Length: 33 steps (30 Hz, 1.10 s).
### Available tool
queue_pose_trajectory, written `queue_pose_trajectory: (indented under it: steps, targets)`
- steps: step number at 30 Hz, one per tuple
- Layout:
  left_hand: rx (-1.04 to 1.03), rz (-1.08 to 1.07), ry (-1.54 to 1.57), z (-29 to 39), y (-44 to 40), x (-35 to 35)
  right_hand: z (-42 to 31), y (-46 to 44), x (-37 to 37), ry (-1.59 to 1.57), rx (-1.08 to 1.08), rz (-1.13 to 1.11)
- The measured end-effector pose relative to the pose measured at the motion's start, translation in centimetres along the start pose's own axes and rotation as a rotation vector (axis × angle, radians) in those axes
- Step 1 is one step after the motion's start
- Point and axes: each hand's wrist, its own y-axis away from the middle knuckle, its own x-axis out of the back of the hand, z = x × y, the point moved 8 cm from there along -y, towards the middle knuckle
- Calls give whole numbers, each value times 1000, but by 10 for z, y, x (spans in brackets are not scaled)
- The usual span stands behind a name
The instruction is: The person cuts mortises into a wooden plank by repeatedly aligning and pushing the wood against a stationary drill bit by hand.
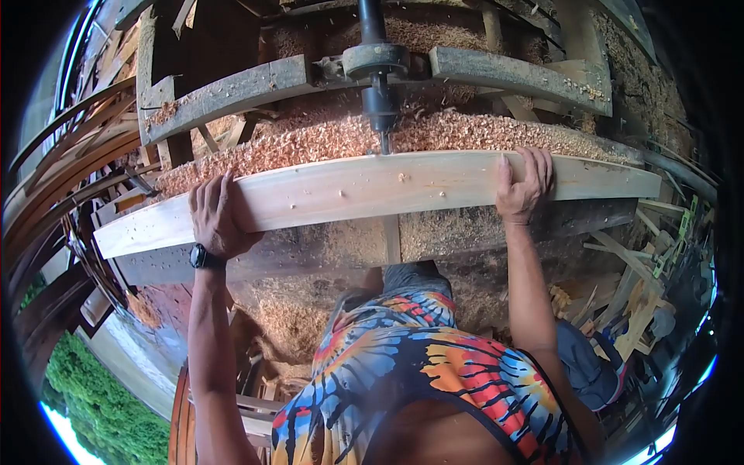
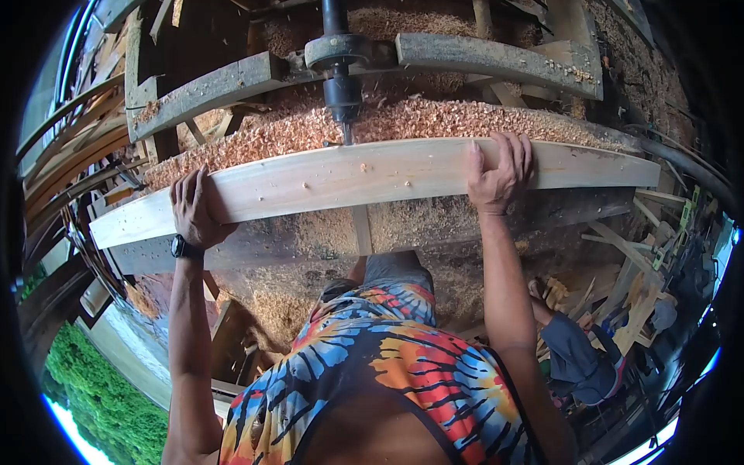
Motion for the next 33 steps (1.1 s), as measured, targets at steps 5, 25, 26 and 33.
queue_pose_trajectory:
  steps: [5,25,26,33]
  targets:
    - [40,-1,-7,5,-4,3,8,1,-5,14,-11,31]
    - [109,-20,57,50,80,-4,7,71,35,2,10,-36]
    - [103,-33,42,49,80,-5,9,71,35,3,11,-40]
    - [65,-16,36,47,64,-3,3,57,35,27,43,-59]
